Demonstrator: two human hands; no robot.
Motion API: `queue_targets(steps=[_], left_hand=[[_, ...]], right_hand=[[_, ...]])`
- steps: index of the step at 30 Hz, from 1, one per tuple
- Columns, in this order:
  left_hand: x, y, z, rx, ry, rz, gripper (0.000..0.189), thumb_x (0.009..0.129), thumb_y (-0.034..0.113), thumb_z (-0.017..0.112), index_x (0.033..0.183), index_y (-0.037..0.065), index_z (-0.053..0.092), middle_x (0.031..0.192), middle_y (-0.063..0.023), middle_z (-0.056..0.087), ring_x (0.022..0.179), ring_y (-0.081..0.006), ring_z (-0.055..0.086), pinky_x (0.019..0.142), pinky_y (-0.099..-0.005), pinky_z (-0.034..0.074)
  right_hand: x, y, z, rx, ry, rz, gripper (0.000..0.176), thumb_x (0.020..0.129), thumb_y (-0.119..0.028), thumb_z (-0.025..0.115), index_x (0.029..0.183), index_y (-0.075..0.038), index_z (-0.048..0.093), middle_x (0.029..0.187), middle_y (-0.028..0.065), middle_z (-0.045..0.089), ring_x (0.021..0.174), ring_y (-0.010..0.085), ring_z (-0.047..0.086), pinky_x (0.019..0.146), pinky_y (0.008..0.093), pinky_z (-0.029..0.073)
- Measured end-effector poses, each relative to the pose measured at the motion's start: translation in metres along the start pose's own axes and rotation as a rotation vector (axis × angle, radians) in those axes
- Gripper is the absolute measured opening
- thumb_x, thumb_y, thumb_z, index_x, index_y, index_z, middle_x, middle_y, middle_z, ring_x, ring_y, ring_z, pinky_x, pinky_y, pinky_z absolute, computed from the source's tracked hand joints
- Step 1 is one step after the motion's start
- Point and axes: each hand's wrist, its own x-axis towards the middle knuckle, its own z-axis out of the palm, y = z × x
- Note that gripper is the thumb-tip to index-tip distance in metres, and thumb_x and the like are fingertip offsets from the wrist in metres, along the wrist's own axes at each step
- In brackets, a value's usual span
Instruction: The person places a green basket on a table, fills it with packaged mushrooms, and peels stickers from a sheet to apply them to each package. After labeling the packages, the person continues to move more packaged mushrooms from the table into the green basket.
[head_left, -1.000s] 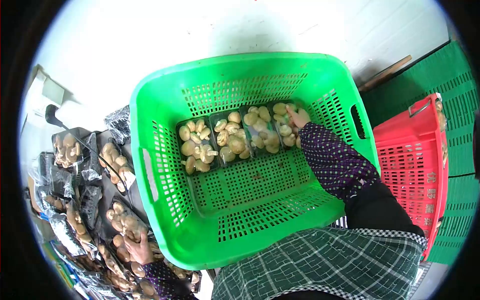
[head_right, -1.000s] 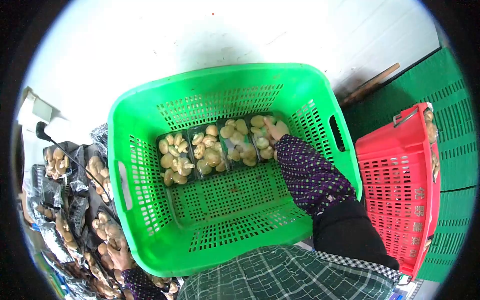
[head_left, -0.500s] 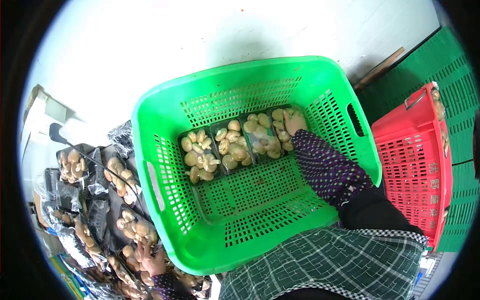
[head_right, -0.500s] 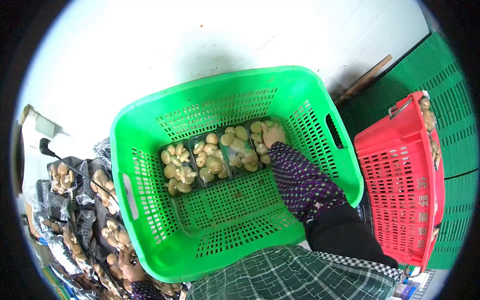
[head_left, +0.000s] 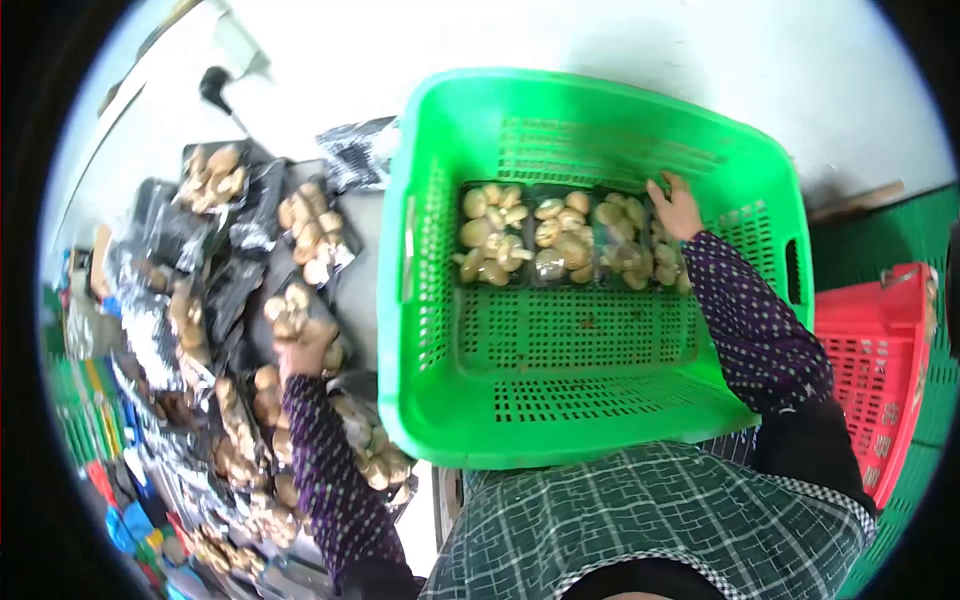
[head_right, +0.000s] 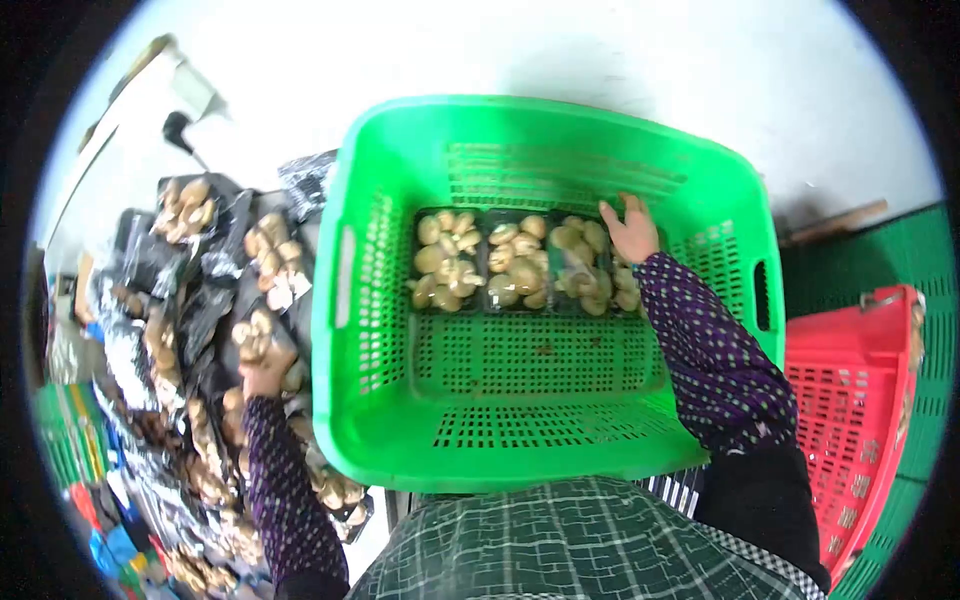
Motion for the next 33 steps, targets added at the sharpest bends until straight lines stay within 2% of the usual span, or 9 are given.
queue_targets(steps=[4, 6, 15, 17, 21, 25, 27, 30, 33], left_hand=[[-0.016, 0.019, 0.007, -0.238, 0.317, -0.125, 0.106, 0.054, 0.041, 0.086, 0.129, -0.009, 0.031, 0.122, -0.0286, 0.051, 0.107, -0.0363, 0.057, 0.092, -0.0434, 0.046], [-0.006, -0.011, 0.012, -1.064, 0.042, -0.282, 0.084, 0.057, 0.027, 0.087, 0.117, -0.015, 0.045, 0.111, -0.0227, 0.058, 0.092, -0.0273, 0.063, 0.08, -0.0366, 0.052], [-0.023, 0.002, -0.028, -1.542, -0.334, -0.196, 0.029, 0.074, 0.008, 0.072, 0.098, -0.007, 0.065, 0.093, -0.011, 0.063, 0.08, -0.0196, 0.061, 0.071, -0.0312, 0.051], [-0.074, 0.039, -0.079, -1.52, 0.158, -0.03, 0.021, 0.087, 0.017, 0.061, 0.095, -0.002, 0.064, 0.079, -0.0082, 0.064, 0.063, -0.0183, 0.06, 0.054, -0.0282, 0.049], [-0.142, 0.084, -0.162, -1.396, 0.379, 0.414, 0.037, 0.087, 0.014, 0.058, 0.118, -0.007, 0.053, 0.104, -0.0149, 0.062, 0.092, -0.0232, 0.062, 0.08, -0.0394, 0.054], [-0.222, 0.181, -0.144, -1.099, -0.116, 0.815, 0.05, 0.074, 0.006, 0.071, 0.119, 0.0, 0.05, 0.106, -0.0062, 0.057, 0.095, -0.0159, 0.056, 0.084, -0.0291, 0.046], [-0.232, 0.192, -0.12, -0.796, -0.302, 0.821, 0.065, 0.065, 0.022, 0.084, 0.116, -0.002, 0.051, 0.107, -0.0126, 0.058, 0.096, -0.0208, 0.056, 0.086, -0.0355, 0.046], [-0.221, 0.168, -0.11, -0.658, 0.277, 0.869, 0.06, 0.074, 0.025, 0.077, 0.119, -0.005, 0.051, 0.113, -0.0189, 0.057, 0.105, -0.0279, 0.055, 0.094, -0.0372, 0.041], [-0.221, 0.153, -0.088, -0.705, 0.02, 0.718, 0.052, 0.08, 0.023, 0.072, 0.118, -0.006, 0.051, 0.11, -0.0191, 0.059, 0.102, -0.0272, 0.057, 0.091, -0.0364, 0.043]], right_hand=[[-0.029, -0.074, -0.004, 0.318, -0.109, -0.249, 0.057, 0.092, -0.038, 0.052, 0.129, 0.005, 0.043, 0.127, 0.0227, 0.048, 0.11, 0.0289, 0.054, 0.092, 0.0378, 0.045], [-0.039, -0.091, 0.003, 0.37, -0.123, -0.306, 0.054, 0.091, -0.035, 0.055, 0.126, 0.005, 0.046, 0.125, 0.021, 0.05, 0.105, 0.0273, 0.057, 0.089, 0.0361, 0.046], [-0.11, -0.139, 0.016, 0.302, -0.22, -0.848, 0.042, 0.085, -0.035, 0.064, 0.114, -0.005, 0.055, 0.097, 0.0153, 0.06, 0.084, 0.0266, 0.061, 0.071, 0.036, 0.048], [-0.111, -0.144, 0.006, 0.285, -0.259, -0.904, 0.044, 0.083, -0.034, 0.066, 0.115, -0.005, 0.054, 0.096, 0.0148, 0.059, 0.083, 0.0258, 0.061, 0.07, 0.0353, 0.048], [-0.12, -0.189, -0.028, 0.82, -0.567, -0.728, 0.061, 0.079, -0.02, 0.073, 0.13, -0.002, 0.042, 0.11, 0.0109, 0.059, 0.091, 0.0186, 0.06, 0.074, 0.0326, 0.049], [-0.124, -0.235, -0.059, 1.42, -0.852, -0.37, 0.065, 0.083, -0.018, 0.07, 0.132, 0.006, 0.035, 0.12, 0.016, 0.055, 0.106, 0.0179, 0.056, 0.088, 0.0315, 0.049], [-0.124, -0.235, -0.051, 1.489, -0.755, -0.279, 0.049, 0.084, -0.017, 0.069, 0.123, 0.005, 0.048, 0.117, 0.0127, 0.059, 0.101, 0.0152, 0.058, 0.087, 0.0303, 0.049], [-0.129, -0.188, -0.003, 1.376, -0.698, -0.074, 0.04, 0.087, -0.02, 0.067, 0.117, 0.004, 0.055, 0.112, 0.0097, 0.061, 0.098, 0.0134, 0.06, 0.086, 0.0293, 0.05], [-0.149, -0.15, 0.066, 1.374, -0.707, 0.28, 0.037, 0.089, -0.023, 0.064, 0.115, 0.002, 0.057, 0.111, 0.0086, 0.062, 0.097, 0.0138, 0.06, 0.086, 0.0295, 0.049]])
